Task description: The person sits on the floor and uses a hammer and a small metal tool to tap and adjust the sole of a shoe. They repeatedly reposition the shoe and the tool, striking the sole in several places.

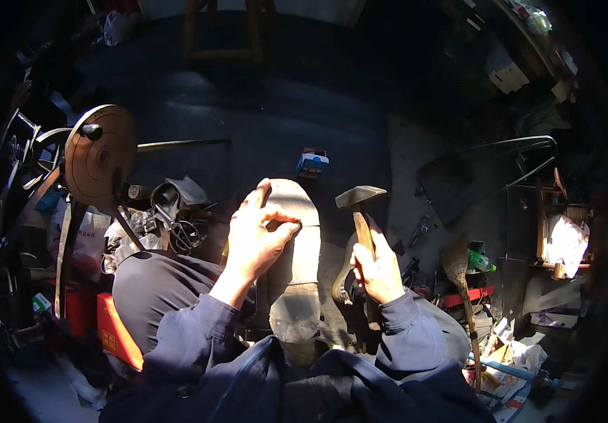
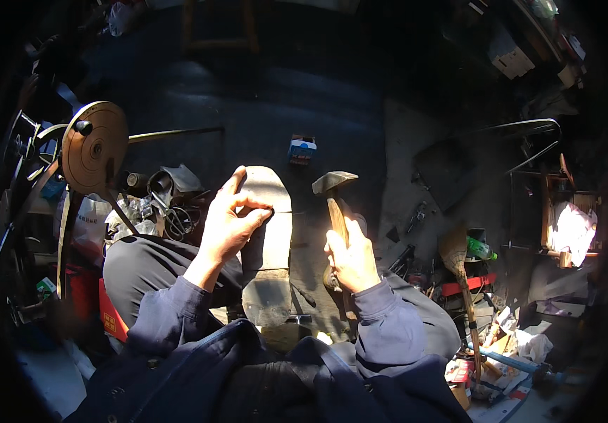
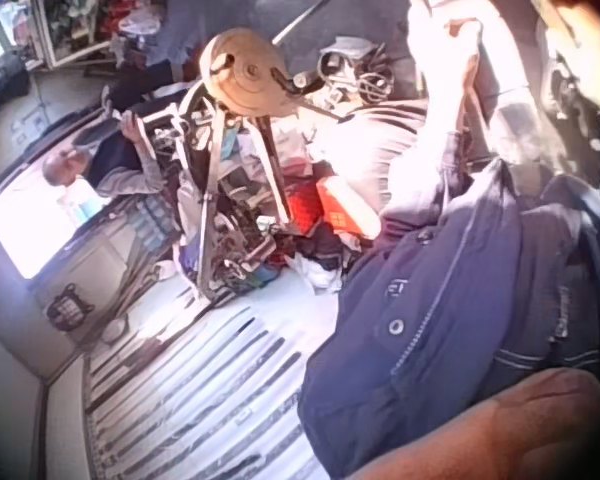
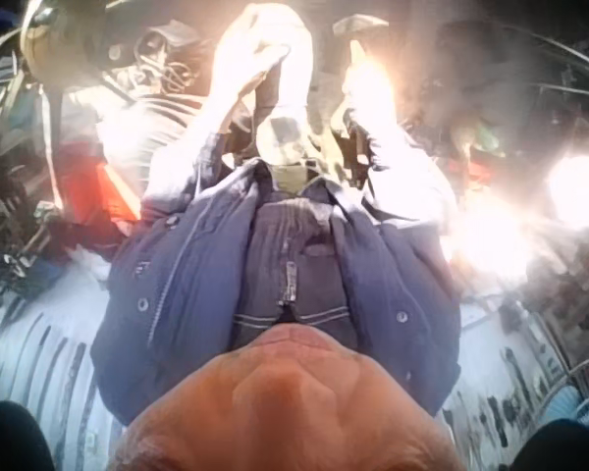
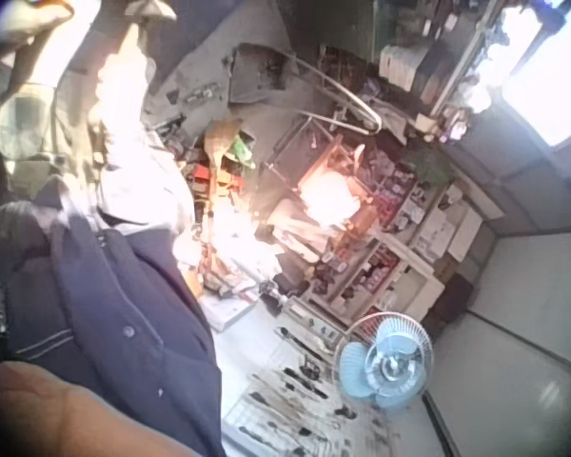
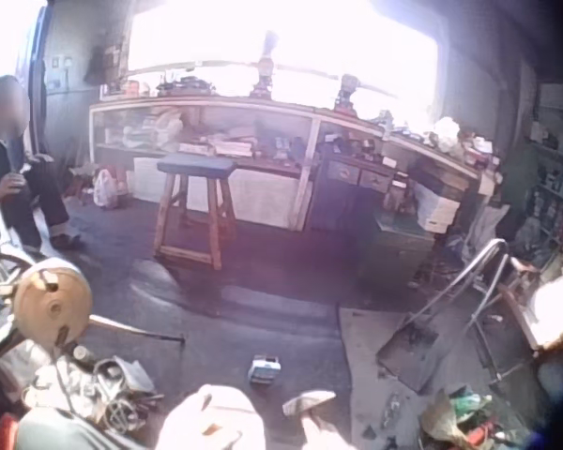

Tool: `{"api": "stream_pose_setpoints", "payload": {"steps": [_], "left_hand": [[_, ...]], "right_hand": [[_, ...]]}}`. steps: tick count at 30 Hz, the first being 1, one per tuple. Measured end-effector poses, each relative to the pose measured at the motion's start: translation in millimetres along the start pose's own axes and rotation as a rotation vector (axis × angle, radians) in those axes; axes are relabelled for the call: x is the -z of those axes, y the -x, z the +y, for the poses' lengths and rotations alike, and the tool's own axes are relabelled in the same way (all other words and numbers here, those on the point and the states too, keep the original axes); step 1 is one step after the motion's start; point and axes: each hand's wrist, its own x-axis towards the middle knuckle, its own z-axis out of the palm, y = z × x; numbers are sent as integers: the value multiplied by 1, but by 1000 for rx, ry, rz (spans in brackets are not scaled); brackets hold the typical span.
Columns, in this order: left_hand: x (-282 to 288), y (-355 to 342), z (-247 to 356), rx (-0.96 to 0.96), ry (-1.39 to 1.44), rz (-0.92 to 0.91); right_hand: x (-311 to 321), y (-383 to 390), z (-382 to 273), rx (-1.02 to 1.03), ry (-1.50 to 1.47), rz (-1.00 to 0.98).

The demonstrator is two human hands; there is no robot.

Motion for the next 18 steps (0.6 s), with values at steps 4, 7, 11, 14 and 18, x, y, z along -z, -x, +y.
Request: {"api": "stream_pose_setpoints", "payload": {"steps": [4,7,11,14,18], "left_hand": [[-3,0,-3,-36,-49,42],[-6,0,-6,-74,-50,86],[-10,-1,-8,-34,-50,77],[-9,0,-8,-11,-38,54],[-7,1,-8,-26,-17,37]], "right_hand": [[-3,37,-60,310,285,-193],[-12,41,-79,453,438,-254],[-17,37,-86,403,424,-297],[-17,37,-87,442,440,-291],[-15,37,-89,385,343,-250]]}}
